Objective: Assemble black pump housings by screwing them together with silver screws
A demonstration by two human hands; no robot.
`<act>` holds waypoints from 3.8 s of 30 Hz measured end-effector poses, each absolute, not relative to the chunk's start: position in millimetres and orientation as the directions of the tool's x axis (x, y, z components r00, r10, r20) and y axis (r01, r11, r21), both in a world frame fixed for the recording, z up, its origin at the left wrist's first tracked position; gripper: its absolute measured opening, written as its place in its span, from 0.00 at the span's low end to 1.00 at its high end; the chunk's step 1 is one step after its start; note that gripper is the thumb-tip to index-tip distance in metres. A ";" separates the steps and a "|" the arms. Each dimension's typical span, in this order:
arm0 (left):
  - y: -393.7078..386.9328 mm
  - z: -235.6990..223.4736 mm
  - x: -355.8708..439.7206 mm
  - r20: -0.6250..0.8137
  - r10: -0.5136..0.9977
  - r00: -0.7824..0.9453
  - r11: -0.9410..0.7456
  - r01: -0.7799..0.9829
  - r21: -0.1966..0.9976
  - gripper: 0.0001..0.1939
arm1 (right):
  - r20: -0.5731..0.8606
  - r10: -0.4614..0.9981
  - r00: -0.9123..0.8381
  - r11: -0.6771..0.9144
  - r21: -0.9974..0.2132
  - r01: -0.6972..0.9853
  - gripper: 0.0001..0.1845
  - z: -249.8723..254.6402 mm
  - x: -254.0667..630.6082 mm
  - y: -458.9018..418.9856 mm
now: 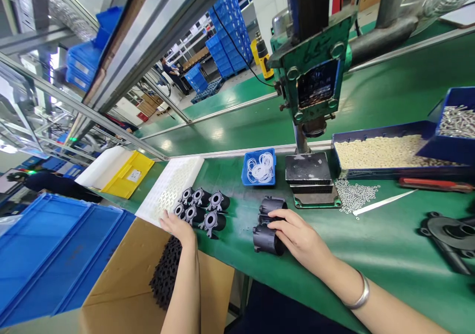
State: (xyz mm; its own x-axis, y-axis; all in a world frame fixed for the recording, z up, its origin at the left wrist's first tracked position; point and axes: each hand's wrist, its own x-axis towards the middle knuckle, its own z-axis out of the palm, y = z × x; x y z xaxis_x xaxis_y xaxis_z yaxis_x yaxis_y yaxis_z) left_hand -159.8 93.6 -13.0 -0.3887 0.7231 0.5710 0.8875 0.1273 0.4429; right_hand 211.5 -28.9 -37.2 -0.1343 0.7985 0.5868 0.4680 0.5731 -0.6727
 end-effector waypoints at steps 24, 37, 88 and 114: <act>116.5 9.1 -152.7 0.254 0.967 0.022 -0.051 0.993 0.109 0.29 | 0.595 0.793 -0.133 0.580 -0.668 0.466 0.14 -35.9 210.6 -28.5; 121.4 -7.6 -157.2 0.388 0.917 0.095 -0.152 0.981 0.119 0.26 | 0.595 0.792 -0.137 0.583 -0.672 0.457 0.14 -34.6 211.6 -28.4; 76.8 -1.4 -77.4 0.183 0.931 0.317 -0.310 0.949 -0.063 0.35 | 0.623 0.762 -0.179 0.597 -0.568 0.567 0.12 -38.0 221.3 -25.7; 69.0 1.4 -84.5 0.146 0.929 0.341 -0.331 0.939 -0.088 0.35 | 0.624 0.752 -0.212 0.606 -0.528 0.595 0.12 -46.8 225.4 -25.1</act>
